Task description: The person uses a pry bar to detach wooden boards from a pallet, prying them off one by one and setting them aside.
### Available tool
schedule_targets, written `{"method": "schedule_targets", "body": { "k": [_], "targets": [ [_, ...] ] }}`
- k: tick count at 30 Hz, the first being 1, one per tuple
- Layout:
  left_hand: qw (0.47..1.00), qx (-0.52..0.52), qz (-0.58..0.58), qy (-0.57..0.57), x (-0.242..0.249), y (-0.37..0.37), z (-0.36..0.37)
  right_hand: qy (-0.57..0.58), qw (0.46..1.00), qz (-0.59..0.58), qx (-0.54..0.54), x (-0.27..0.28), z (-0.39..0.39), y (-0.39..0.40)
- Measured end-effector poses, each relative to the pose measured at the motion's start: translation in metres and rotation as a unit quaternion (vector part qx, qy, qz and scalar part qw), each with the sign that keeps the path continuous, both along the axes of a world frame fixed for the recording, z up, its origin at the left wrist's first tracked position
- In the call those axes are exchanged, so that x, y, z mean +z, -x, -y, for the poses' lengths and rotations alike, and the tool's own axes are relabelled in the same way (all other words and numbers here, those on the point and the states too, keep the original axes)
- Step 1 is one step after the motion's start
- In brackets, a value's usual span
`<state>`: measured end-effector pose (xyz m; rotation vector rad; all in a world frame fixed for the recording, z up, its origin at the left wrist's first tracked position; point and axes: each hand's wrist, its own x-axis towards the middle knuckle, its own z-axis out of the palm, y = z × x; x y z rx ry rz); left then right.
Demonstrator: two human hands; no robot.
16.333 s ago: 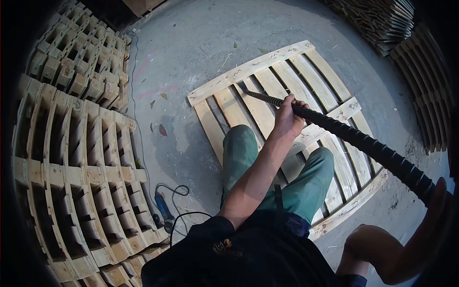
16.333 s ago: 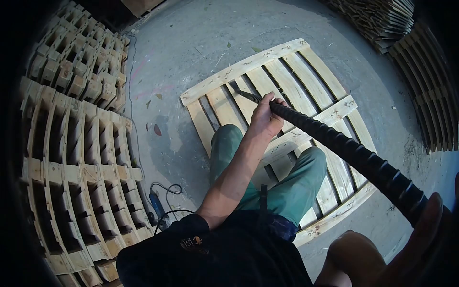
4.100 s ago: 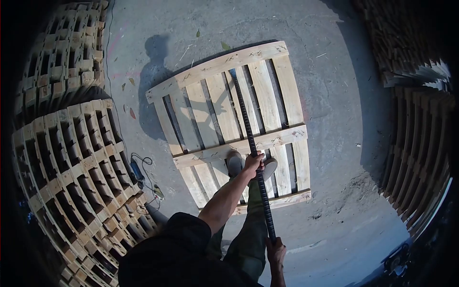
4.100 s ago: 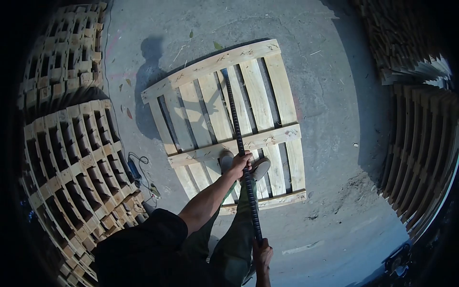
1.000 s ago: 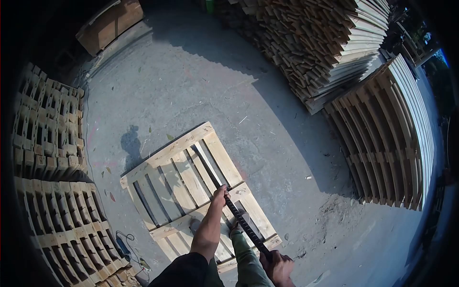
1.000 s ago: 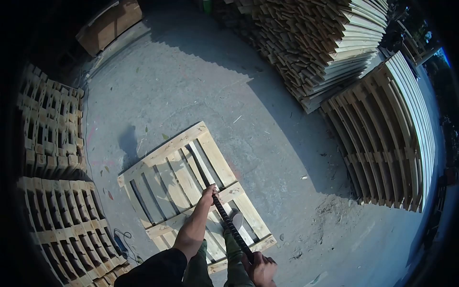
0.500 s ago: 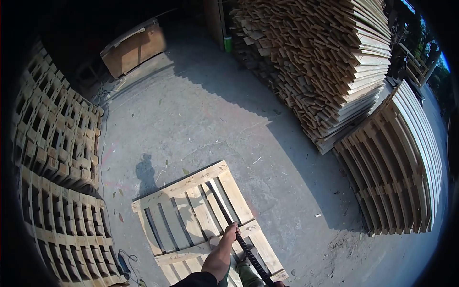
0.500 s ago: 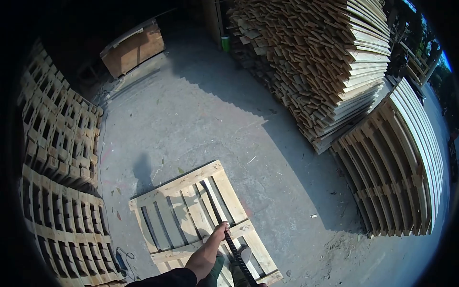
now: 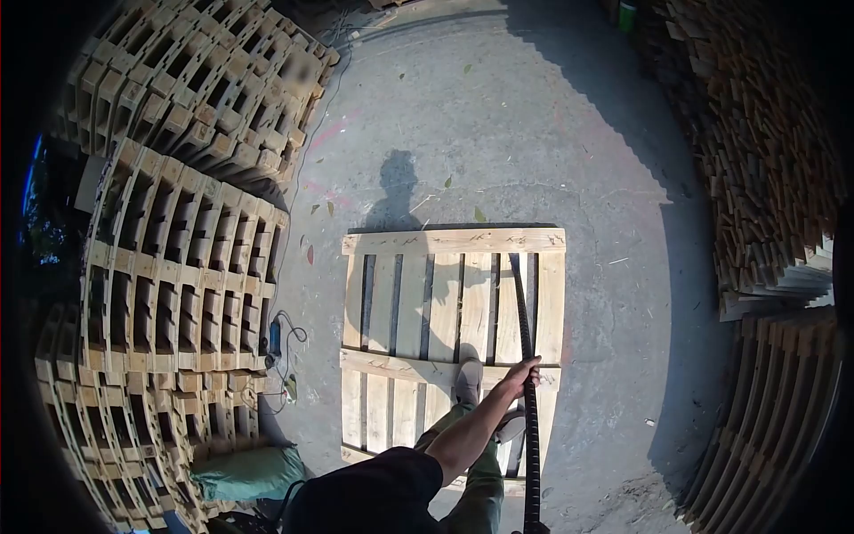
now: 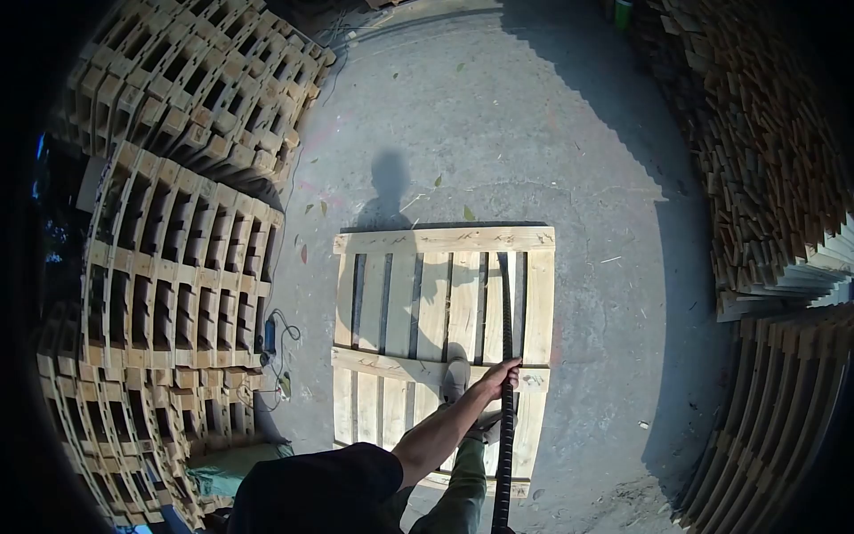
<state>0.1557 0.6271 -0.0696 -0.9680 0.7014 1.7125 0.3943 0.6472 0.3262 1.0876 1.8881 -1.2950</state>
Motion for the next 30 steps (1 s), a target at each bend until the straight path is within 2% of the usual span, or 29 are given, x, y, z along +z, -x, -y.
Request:
{"method": "schedule_targets", "body": {
  "k": [3, 6, 8, 9, 10, 13, 16, 18, 20, 21, 23, 27, 28, 29, 30],
  "targets": [
    [0.999, 0.048, 0.01, 0.019, 0.016, 0.012, -0.007, -0.015, 0.996, 0.019, -0.088, 0.031, 0.003, 0.032],
    [0.997, 0.029, 0.054, 0.047, 0.045, 0.021, -0.001, -0.001, 0.979, 0.102, -0.177, 0.081, 0.005, 0.077],
    [0.995, 0.007, 0.087, 0.039, 0.059, 0.007, 0.012, -0.023, 0.972, 0.139, -0.189, 0.095, 0.016, 0.079],
    [0.99, 0.0, 0.112, 0.083, 0.068, 0.001, 0.011, -0.044, 0.969, 0.153, -0.188, 0.101, 0.022, 0.079],
    [0.991, -0.015, 0.111, 0.079, 0.073, -0.002, 0.013, -0.064, 0.968, 0.157, -0.183, 0.104, 0.025, 0.083],
    [0.99, -0.061, 0.103, 0.078, 0.066, 0.006, 0.016, -0.096, 0.972, 0.136, -0.168, 0.077, 0.036, 0.087],
    [0.992, -0.046, 0.088, 0.076, 0.063, 0.065, 0.01, -0.108, 0.973, 0.129, -0.156, 0.04, 0.05, 0.076],
    [0.993, -0.069, 0.075, 0.064, 0.055, 0.099, 0.01, -0.128, 0.978, 0.092, -0.135, -0.008, 0.068, 0.036],
    [0.987, -0.105, 0.095, 0.078, 0.038, 0.088, 0.019, -0.141, 0.982, 0.057, -0.111, -0.047, 0.089, -0.015],
    [0.979, -0.133, 0.081, 0.134, 0.027, 0.073, 0.02, -0.146, 0.983, 0.04, -0.108, -0.066, 0.098, -0.033],
    [0.972, -0.167, 0.023, 0.165, 0.019, 0.037, 0.024, -0.162, 0.982, -0.004, -0.093, -0.095, 0.106, -0.057],
    [0.974, -0.17, 0.007, 0.152, -0.004, 0.007, 0.029, -0.194, 0.973, -0.097, -0.083, -0.105, 0.11, -0.078],
    [0.973, -0.169, 0.008, 0.155, 0.001, 0.007, 0.036, -0.181, 0.98, -0.061, -0.06, -0.102, 0.113, -0.081],
    [0.976, -0.16, 0.003, 0.149, 0.004, 0.013, 0.031, -0.128, 0.988, 0.001, -0.081, -0.104, 0.119, -0.079],
    [0.975, -0.158, 0.001, 0.157, 0.008, 0.019, 0.03, -0.125, 0.99, -0.014, -0.069, -0.094, 0.118, -0.084]
  ]
}}
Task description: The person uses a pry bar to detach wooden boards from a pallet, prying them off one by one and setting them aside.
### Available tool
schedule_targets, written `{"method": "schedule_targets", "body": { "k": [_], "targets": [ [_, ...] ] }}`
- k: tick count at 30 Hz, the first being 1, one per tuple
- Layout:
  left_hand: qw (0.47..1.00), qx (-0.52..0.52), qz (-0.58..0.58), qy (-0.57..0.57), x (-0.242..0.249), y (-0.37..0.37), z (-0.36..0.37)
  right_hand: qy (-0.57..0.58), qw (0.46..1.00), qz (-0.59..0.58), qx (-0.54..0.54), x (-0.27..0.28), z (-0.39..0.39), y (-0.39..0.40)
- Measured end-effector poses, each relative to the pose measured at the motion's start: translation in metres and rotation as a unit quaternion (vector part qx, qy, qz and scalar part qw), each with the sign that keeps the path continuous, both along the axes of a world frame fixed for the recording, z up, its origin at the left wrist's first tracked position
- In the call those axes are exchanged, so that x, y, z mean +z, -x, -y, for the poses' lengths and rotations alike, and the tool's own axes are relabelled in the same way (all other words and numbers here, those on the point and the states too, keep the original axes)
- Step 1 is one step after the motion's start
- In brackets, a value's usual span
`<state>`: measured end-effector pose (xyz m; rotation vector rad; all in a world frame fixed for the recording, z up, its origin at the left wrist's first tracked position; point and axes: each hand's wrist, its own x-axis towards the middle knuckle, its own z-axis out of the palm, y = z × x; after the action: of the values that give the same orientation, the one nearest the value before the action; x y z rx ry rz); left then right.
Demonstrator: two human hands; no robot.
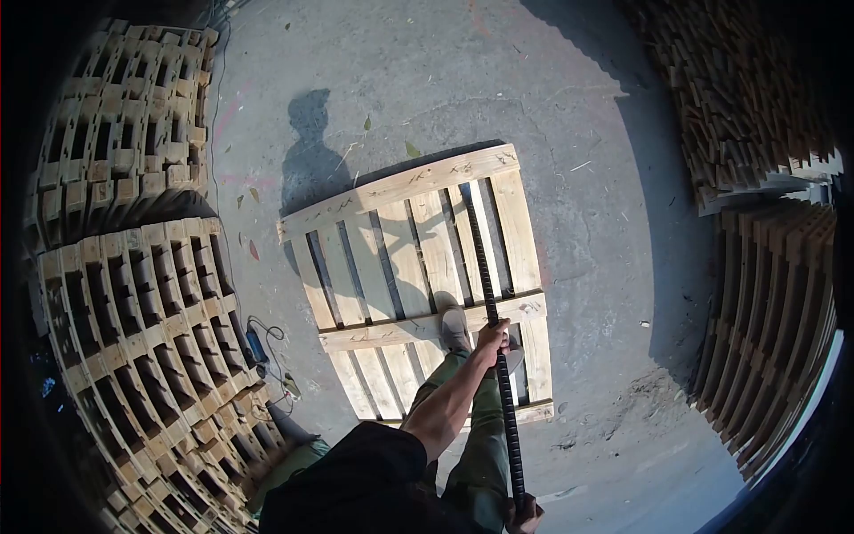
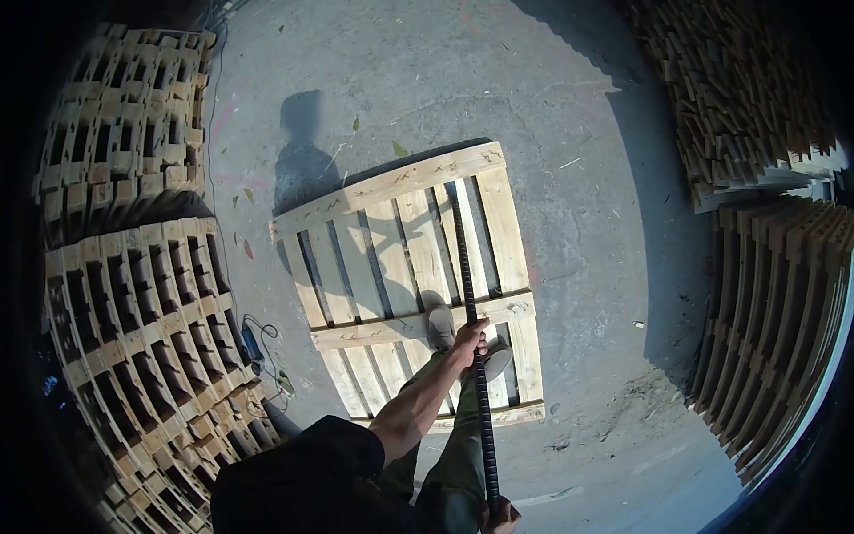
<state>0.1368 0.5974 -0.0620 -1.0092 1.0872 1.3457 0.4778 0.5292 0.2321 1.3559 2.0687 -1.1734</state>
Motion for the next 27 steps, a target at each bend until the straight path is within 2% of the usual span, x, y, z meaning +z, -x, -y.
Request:
{"method": "schedule_targets", "body": {
  "k": [1, 3, 5, 6, 7, 8, 9, 11, 12, 13, 17, 19, 21, 23, 25, 27],
  "targets": [
    [1.0, -0.005, -0.002, -0.005, 0.004, 0.007, 0.002, 0.005, 1.0, -0.011, 0.014, 0.027, -0.013, 0.037],
    [0.999, -0.01, 0.021, -0.034, 0.006, 0.021, 0.002, -0.029, 0.998, 0.005, 0.049, -0.006, -0.021, 0.026],
    [1.0, -0.006, 0.002, 0.011, -0.017, -0.009, -0.004, -0.074, 0.989, 0.077, 0.103, -0.019, -0.009, -0.003],
    [0.998, -0.029, -0.008, 0.05, -0.018, -0.021, -0.012, -0.13, 0.983, 0.029, 0.127, -0.036, -0.014, -0.016],
    [0.995, -0.05, -0.018, 0.088, -0.021, -0.035, -0.02, -0.06, 0.989, 0.108, 0.084, -0.058, -0.022, -0.035],
    [0.996, -0.048, -0.019, 0.076, -0.033, -0.042, -0.025, -0.103, 0.991, 0.057, 0.056, -0.079, -0.025, -0.054],
    [0.991, -0.074, -0.015, 0.112, -0.025, -0.038, -0.04, -0.146, 0.989, 0.008, 0.028, -0.096, -0.03, -0.085],
    [0.999, 0.002, -0.015, 0.033, -0.037, -0.034, -0.046, -0.017, 0.973, -0.107, -0.203, -0.105, -0.047, -0.123],
    [0.998, 0.052, -0.007, 0.025, -0.027, -0.026, -0.048, -0.217, 0.969, -0.016, 0.119, -0.03, -0.076, -0.008],
    [0.999, 0.05, 0.003, 0.005, -0.033, -0.024, -0.046, -0.141, 0.988, 0.026, 0.051, -0.008, -0.082, 0.015],
    [0.999, 0.018, 0.04, 0.022, -0.026, -0.011, -0.04, -0.103, 0.992, 0.039, 0.056, -0.006, -0.075, 0.024],
    [0.999, 0.0, 0.006, 0.046, -0.052, -0.042, -0.031, -0.105, 0.992, 0.054, 0.034, -0.055, -0.059, -0.024],
    [1.0, 0.0, -0.019, 0.01, -0.073, -0.064, -0.017, 0.075, 0.969, 0.219, -0.086, -0.114, -0.054, -0.046],
    [0.989, -0.085, -0.06, 0.101, -0.121, -0.088, -0.012, 0.108, 0.969, 0.223, -0.009, -0.182, -0.041, -0.082],
    [0.988, -0.087, -0.071, 0.102, -0.132, -0.095, -0.002, 0.102, 0.951, 0.282, 0.077, -0.195, -0.032, -0.079],
    [0.994, -0.085, -0.061, 0.025, -0.116, -0.083, 0.009, 0.138, 0.956, 0.26, 0.004, -0.181, -0.027, -0.074]
  ]
}}
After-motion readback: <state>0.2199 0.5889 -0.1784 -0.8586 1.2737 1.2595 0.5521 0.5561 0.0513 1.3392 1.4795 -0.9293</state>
